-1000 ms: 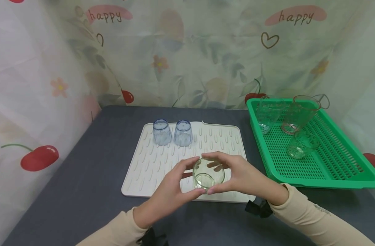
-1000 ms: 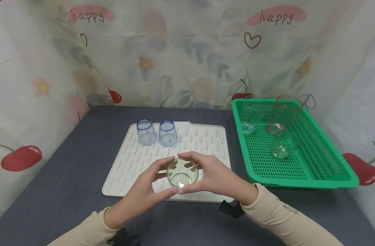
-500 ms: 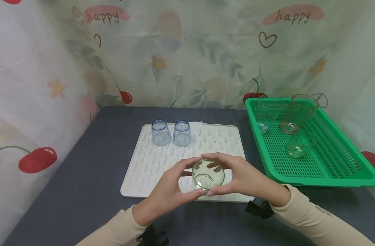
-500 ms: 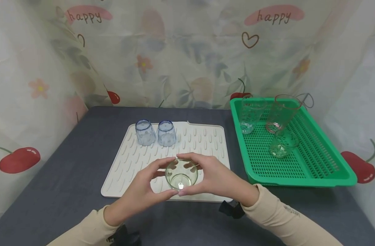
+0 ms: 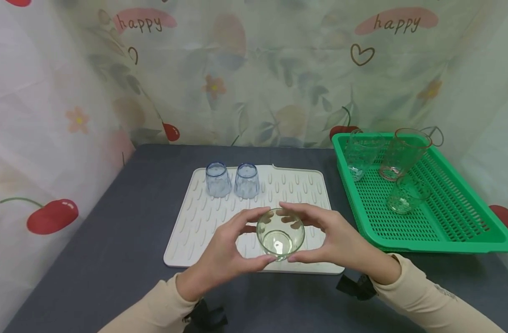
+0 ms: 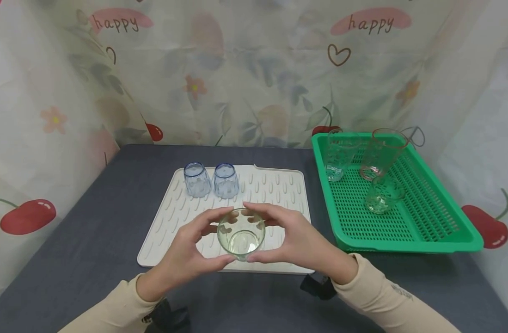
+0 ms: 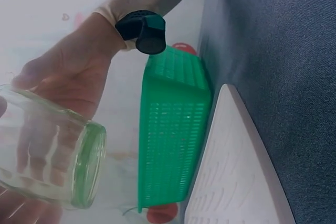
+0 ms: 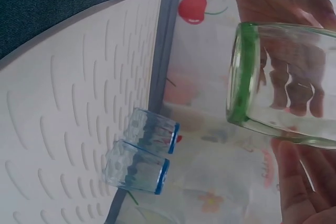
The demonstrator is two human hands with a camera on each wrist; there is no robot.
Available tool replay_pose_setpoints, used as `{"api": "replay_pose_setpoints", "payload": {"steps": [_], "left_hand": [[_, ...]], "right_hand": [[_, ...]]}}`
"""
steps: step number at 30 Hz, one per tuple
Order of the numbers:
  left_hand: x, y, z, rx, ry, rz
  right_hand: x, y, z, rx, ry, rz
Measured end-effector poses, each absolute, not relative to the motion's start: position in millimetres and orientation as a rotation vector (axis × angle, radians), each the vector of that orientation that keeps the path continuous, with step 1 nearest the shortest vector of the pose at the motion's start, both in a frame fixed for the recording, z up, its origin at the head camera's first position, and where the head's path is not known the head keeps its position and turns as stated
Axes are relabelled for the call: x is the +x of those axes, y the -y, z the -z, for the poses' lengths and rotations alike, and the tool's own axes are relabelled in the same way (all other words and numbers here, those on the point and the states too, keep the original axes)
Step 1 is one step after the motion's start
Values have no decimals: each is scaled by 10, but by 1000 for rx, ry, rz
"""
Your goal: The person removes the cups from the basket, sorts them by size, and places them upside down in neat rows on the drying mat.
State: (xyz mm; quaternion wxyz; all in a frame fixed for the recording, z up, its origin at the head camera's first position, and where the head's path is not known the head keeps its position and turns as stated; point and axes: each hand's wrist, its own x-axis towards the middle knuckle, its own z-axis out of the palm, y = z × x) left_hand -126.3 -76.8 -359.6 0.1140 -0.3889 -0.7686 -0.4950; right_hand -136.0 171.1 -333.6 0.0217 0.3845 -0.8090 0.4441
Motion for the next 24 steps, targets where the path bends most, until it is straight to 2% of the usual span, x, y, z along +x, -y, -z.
{"api": "replay_pose_setpoints", "payload": {"steps": [24], "left_hand": [[-1242,788,3521,-1168,2134,1452]], "right_hand": [[-1376,-1647,3513,1119,2640,-1564]]}}
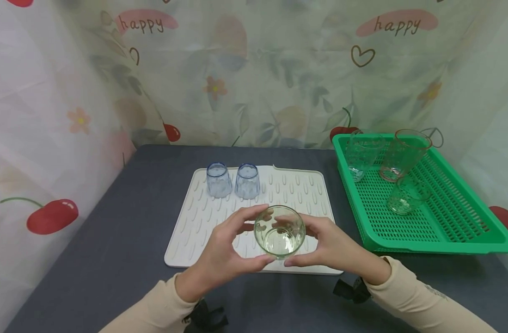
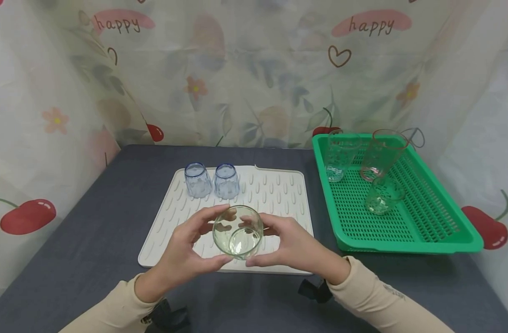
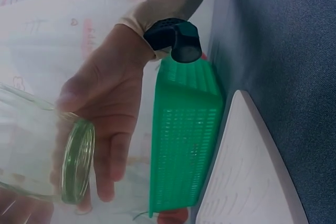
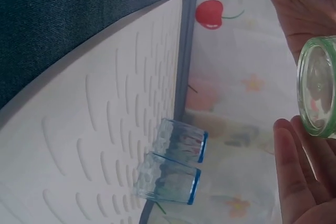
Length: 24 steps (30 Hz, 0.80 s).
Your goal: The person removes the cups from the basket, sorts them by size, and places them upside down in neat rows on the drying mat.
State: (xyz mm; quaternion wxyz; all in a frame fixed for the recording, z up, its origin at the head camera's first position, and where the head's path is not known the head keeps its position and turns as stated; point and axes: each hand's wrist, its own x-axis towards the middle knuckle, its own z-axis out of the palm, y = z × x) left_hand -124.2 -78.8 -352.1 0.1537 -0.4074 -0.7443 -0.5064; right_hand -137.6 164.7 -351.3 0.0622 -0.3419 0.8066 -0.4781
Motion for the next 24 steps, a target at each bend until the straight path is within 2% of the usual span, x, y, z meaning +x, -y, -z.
{"api": "replay_pose_setpoints", "payload": {"steps": [13,24], "left_hand": [[-1240,827,3525,-1193,2148,1502],[-1291,967,3464,-1217,2146,1494]], "right_hand": [[-1358,-1673,3516,-1027,-2477,1431],[-1387,-1765,3457,-1140,-2480,1555]]}}
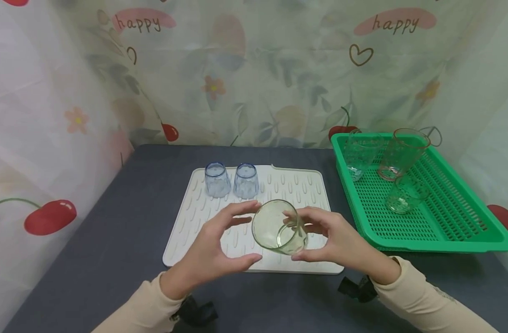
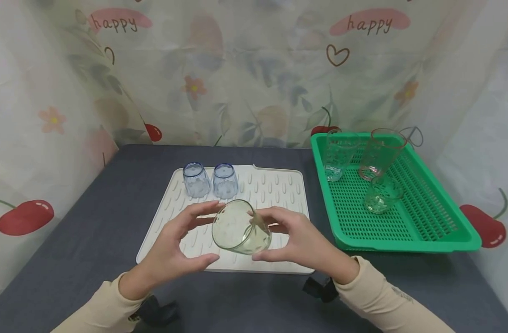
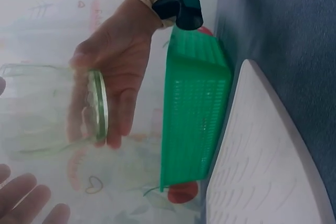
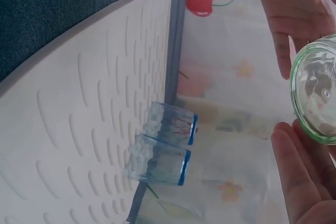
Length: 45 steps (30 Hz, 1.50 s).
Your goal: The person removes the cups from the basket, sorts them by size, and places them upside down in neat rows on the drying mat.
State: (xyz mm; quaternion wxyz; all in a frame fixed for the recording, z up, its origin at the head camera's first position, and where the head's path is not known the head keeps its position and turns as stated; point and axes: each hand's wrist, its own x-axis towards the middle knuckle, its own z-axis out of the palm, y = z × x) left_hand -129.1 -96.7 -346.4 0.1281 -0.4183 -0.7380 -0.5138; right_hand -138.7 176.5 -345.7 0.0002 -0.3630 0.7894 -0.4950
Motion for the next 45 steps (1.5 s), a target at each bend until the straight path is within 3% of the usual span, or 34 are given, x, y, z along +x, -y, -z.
{"api": "replay_pose_setpoints", "payload": {"steps": [13,31,45], "left_hand": [[-1326,1311,3411,-965,2249,1364],[-1356,1631,3777,-670,2586,823],[-1360,1717,3999,-571,2843,547]], "right_hand": [[-1445,-1827,3309,-1099,-2478,1679],[-1683,-1796,3068,-1066,-2708,1490],[-1955,-1769,3029,-807,-2844,1350]]}}
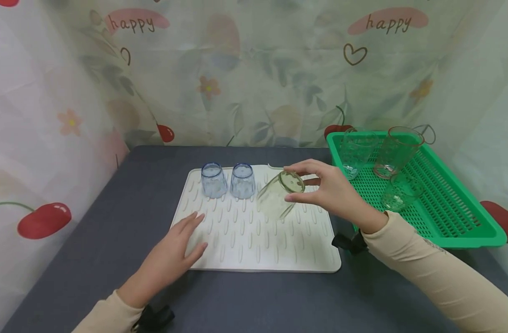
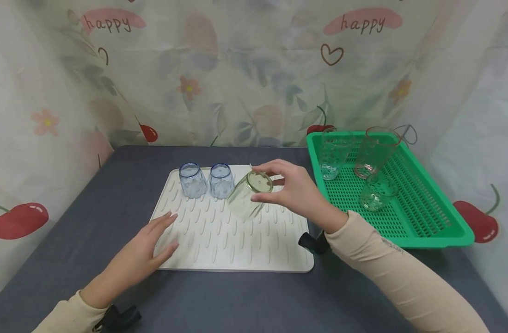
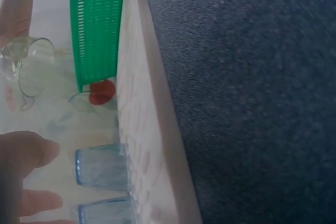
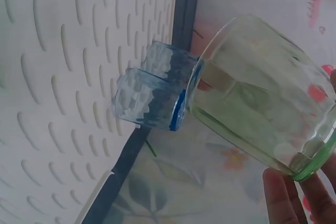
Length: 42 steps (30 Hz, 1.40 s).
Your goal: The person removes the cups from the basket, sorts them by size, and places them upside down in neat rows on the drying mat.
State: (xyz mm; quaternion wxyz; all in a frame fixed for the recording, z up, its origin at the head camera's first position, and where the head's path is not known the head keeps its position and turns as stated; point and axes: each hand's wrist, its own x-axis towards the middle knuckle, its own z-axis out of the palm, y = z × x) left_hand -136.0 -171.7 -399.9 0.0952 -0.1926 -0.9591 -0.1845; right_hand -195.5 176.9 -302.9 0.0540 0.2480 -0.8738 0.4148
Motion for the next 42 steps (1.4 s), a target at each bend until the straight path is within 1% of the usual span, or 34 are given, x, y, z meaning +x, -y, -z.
{"api": "replay_pose_setpoints", "payload": {"steps": [8,17,28,42], "left_hand": [[-1351,1751,4069,-568,2903,507],[-1360,1761,4190,-631,2888,453],[-1344,1767,4260,-666,2885,398],[-1330,1774,4297,-677,2963,330]], "right_hand": [[-2142,-1717,3059,696,2707,-1273],[-2354,-1641,3114,613,2805,-1249],[-2598,-1583,3221,535,2898,-1076],[-2811,-1465,3397,442,2967,-1071]]}}
